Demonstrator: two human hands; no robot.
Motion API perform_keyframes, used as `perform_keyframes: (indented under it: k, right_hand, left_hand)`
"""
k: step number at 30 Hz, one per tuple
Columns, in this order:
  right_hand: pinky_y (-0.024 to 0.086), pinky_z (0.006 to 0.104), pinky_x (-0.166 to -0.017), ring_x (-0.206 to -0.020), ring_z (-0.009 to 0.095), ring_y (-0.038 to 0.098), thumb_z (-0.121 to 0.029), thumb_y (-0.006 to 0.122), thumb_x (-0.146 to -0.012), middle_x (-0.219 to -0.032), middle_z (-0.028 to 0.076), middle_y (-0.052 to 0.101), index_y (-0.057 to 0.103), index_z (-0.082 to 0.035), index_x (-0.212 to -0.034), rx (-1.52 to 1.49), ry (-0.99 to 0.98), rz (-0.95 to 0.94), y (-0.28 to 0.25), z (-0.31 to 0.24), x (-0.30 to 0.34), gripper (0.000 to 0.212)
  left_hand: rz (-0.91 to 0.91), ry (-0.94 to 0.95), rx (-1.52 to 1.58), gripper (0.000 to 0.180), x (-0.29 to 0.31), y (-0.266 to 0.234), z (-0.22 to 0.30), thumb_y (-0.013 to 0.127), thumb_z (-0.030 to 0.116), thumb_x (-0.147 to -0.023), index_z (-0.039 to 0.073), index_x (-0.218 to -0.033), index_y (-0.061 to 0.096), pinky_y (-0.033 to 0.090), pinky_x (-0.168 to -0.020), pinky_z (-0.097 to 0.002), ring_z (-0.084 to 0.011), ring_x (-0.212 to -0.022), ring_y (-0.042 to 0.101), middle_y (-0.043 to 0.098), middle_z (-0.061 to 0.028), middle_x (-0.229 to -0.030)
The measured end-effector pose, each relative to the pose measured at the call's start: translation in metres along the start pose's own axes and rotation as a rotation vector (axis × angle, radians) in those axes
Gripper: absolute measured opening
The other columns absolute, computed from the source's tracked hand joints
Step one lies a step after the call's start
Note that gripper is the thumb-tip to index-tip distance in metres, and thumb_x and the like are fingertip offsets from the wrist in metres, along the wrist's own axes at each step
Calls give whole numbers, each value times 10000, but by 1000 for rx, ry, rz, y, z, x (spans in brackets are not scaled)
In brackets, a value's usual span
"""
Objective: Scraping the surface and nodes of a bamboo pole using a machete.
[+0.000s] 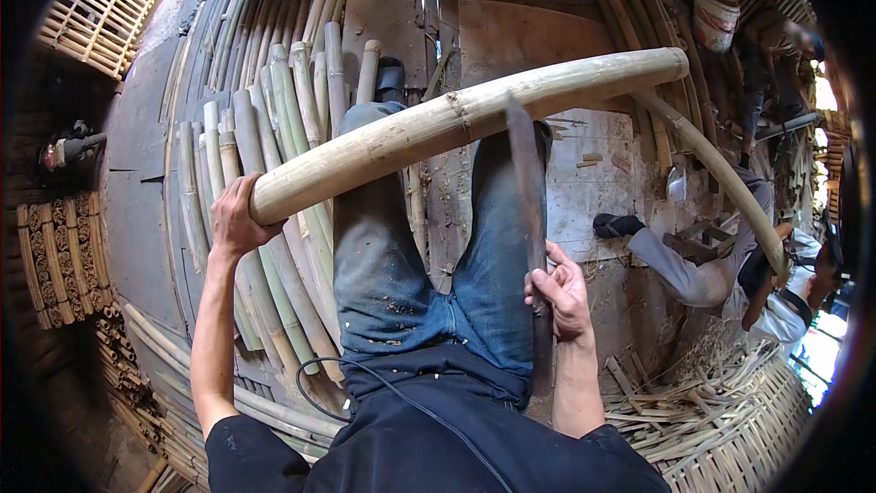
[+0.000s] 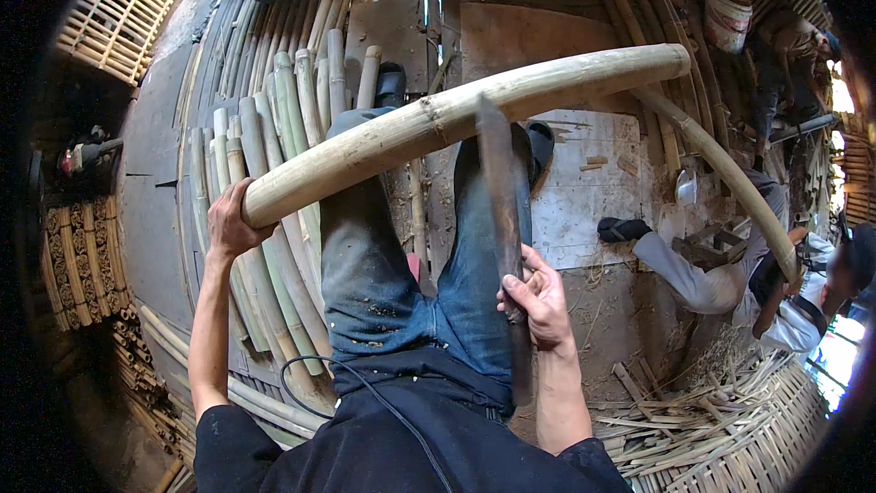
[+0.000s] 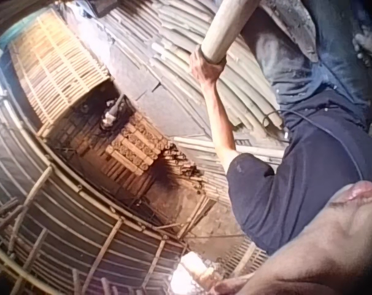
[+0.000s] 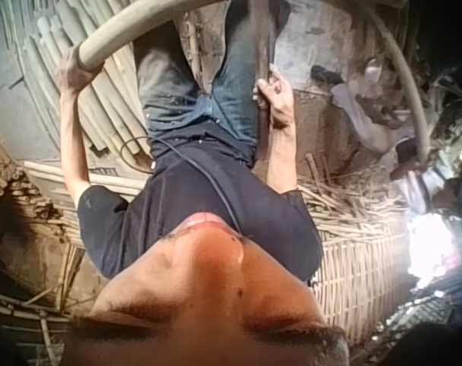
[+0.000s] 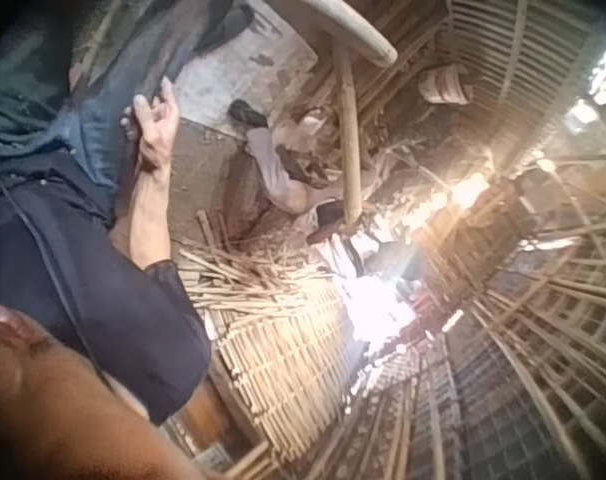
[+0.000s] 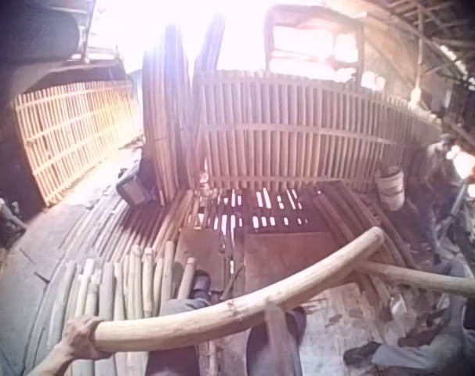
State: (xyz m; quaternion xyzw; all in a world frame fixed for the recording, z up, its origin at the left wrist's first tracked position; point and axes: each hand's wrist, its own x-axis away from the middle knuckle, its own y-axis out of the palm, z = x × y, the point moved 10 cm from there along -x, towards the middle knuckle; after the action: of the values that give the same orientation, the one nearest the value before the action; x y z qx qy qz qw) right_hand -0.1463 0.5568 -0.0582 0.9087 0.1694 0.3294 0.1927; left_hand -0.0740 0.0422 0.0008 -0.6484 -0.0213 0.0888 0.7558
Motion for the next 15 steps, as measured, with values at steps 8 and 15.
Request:
perform_keyframes:
  k: [8, 15]
  right_hand:
    - [562, 333, -468, -529, 161, 617, 30, 632, -1017, -878, 136, 697, 113, -298, -1768, 39, 46, -10, 44, 1, 10, 970]
    - [517, 259, -472, -537, 98, 596, 18, 709, -962, -935, 139, 752, 226, -120, -1762, 446, -170, 130, 32, -91, -20, 945]
  left_hand:
    - [121, 88, -49, 841, 10, -6, 7, 994, 302, -609, 88, -1341, 638, 587, -917, -484, -381, -1051, 726, 727, -156, -1183]
    - [228, 15, -161, 823, 32, -10, -16, 985, 252, -594, 90, -1325, 642, 583, -894, -500, -381, -1005, 705, 714, -153, -1143]
